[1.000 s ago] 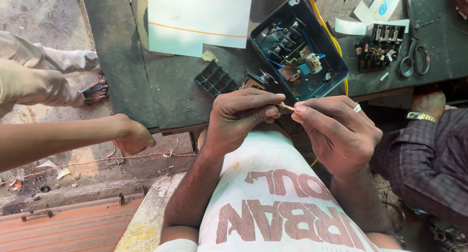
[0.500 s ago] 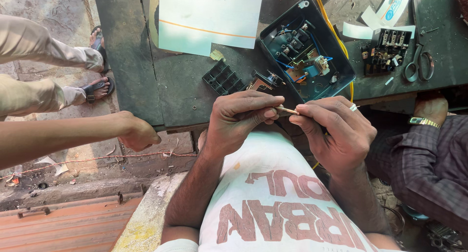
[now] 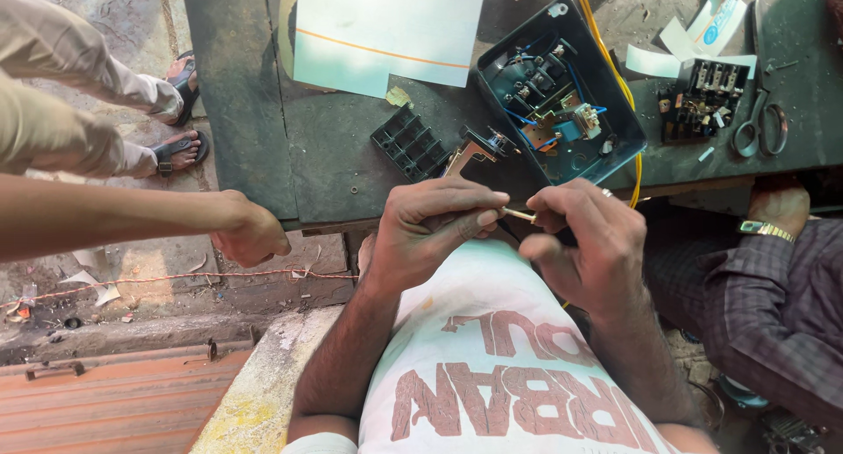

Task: The person disassembles a small electrical component, removes parts, and uses a screwdriver to adjust internal wiring and terminals inside a plastic housing. They then reassemble the component and place it back into the housing.

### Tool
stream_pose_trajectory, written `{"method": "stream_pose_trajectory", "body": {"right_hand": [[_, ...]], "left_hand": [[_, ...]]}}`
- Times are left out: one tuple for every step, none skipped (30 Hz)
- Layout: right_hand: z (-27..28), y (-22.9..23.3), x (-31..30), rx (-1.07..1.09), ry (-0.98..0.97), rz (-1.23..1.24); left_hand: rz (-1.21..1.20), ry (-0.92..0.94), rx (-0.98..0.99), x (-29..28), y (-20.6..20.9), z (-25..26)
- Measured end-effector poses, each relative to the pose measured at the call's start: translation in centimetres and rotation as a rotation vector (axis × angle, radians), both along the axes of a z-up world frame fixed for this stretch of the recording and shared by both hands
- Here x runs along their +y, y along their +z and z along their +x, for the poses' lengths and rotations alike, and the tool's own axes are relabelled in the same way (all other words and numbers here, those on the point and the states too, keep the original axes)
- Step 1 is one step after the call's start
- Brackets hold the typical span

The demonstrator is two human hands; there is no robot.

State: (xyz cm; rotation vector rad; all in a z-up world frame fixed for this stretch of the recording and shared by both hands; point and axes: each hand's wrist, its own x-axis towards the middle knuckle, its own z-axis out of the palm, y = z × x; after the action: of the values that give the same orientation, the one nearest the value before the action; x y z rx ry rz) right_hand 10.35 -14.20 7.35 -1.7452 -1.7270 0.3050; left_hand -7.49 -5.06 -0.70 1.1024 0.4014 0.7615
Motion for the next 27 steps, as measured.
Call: {"method": "stream_pose_trajectory", "body": {"right_hand": [[-0.1,-0.2,0.1,-0.034,0.028,0.004],[-0.3,-0.3,0.1,-0.066,0.058,0.005],[-0.4,-0.6,0.0,-0.098,0.087,0.006],[-0.6,-0.9,0.0,-0.135,0.093,-0.043],[-0.7,-1.2,-0.1,-0.172,0.101,-0.092],[-0.9,-1.6,-0.1,-0.209,0.112,-0.139],[-1.1,-2.0,-0.2,-0.186,0.144,-0.161],[-1.2,-2.3,-0.3,-0.167,0.177,-0.18],[-1.3,-2.6,-0.3,-0.148,0.209,-0.2],[-1.5,-3.0,-0.2,-0.149,0.226,-0.202],[-1.8,-3.5,-0.2,-0.149,0.243,-0.204],[-2.0,-3.9,-0.3,-0.151,0.255,-0.208],[-2.0,-4.4,-0.2,-0.167,0.265,-0.251],[-2.1,-4.8,-0.2,-0.184,0.272,-0.294],[-2.2,-5.1,-0.3,-0.201,0.278,-0.337],[-2.2,-5.3,-0.3,-0.177,0.291,-0.333],[-2.3,-5.5,-0.3,-0.152,0.304,-0.328],[-2.3,-5.6,-0.3,-0.13,0.315,-0.323],[-2.4,-5.9,-0.2,-0.157,0.317,-0.341],[-2.6,-6.2,-0.1,-0.18,0.319,-0.363],[-2.7,-6.3,-0.2,-0.203,0.321,-0.385],[-2.8,-6.4,-0.1,-0.203,0.318,-0.404],[-2.8,-6.4,0.0,-0.203,0.315,-0.423],[-2.8,-6.4,0.1,-0.203,0.311,-0.439],[-2.7,-6.2,0.3,-0.192,0.298,-0.415],[-2.6,-6.0,0.4,-0.181,0.281,-0.39],[-2.5,-5.8,0.6,-0.17,0.265,-0.365]], "left_hand": [[-0.01,0.007,0.005,-0.2,-0.2,-0.3],[-0.023,0.015,0.011,-0.5,-0.5,-0.6],[-0.036,0.024,0.017,-0.8,-0.9,-0.9],[-0.032,0.026,0.047,-1.2,-1.4,-1.3],[-0.028,0.029,0.078,-1.6,-1.9,-1.7],[-0.024,0.035,0.11,-2.0,-2.4,-2.1],[-0.073,0.037,0.105,-2.5,-2.9,-2.5],[-0.119,0.041,0.095,-2.9,-3.4,-2.7],[-0.166,0.045,0.085,-3.3,-3.9,-2.9],[-0.194,0.049,0.097,-3.7,-4.3,-3.2],[-0.223,0.053,0.109,-4.1,-4.6,-3.5],[-0.254,0.052,0.12,-4.6,-4.9,-3.8],[-0.247,0.058,0.135,-4.9,-5.3,-4.1],[-0.241,0.059,0.149,-5.1,-5.6,-4.3],[-0.234,0.061,0.164,-5.3,-5.8,-4.6],[-0.235,0.074,0.168,-5.4,-6.1,-4.9],[-0.236,0.088,0.173,-5.4,-6.2,-5.1],[-0.237,0.1,0.177,-5.5,-6.3,-5.3],[-0.216,0.108,0.179,-5.4,-6.5,-5.4],[-0.199,0.115,0.186,-5.5,-6.5,-5.6],[-0.182,0.121,0.192,-5.6,-6.5,-5.8],[-0.164,0.138,0.239,-5.5,-6.6,-6.0],[-0.147,0.154,0.285,-5.3,-6.5,-6.2],[-0.126,0.17,0.331,-4.9,-6.5,-6.3],[-0.018,0.231,0.399,-4.3,-6.5,-6.5],[0.093,0.289,0.465,-3.3,-6.5,-6.9],[0.205,0.346,0.53,-2.4,-6.6,-7.1]]}}
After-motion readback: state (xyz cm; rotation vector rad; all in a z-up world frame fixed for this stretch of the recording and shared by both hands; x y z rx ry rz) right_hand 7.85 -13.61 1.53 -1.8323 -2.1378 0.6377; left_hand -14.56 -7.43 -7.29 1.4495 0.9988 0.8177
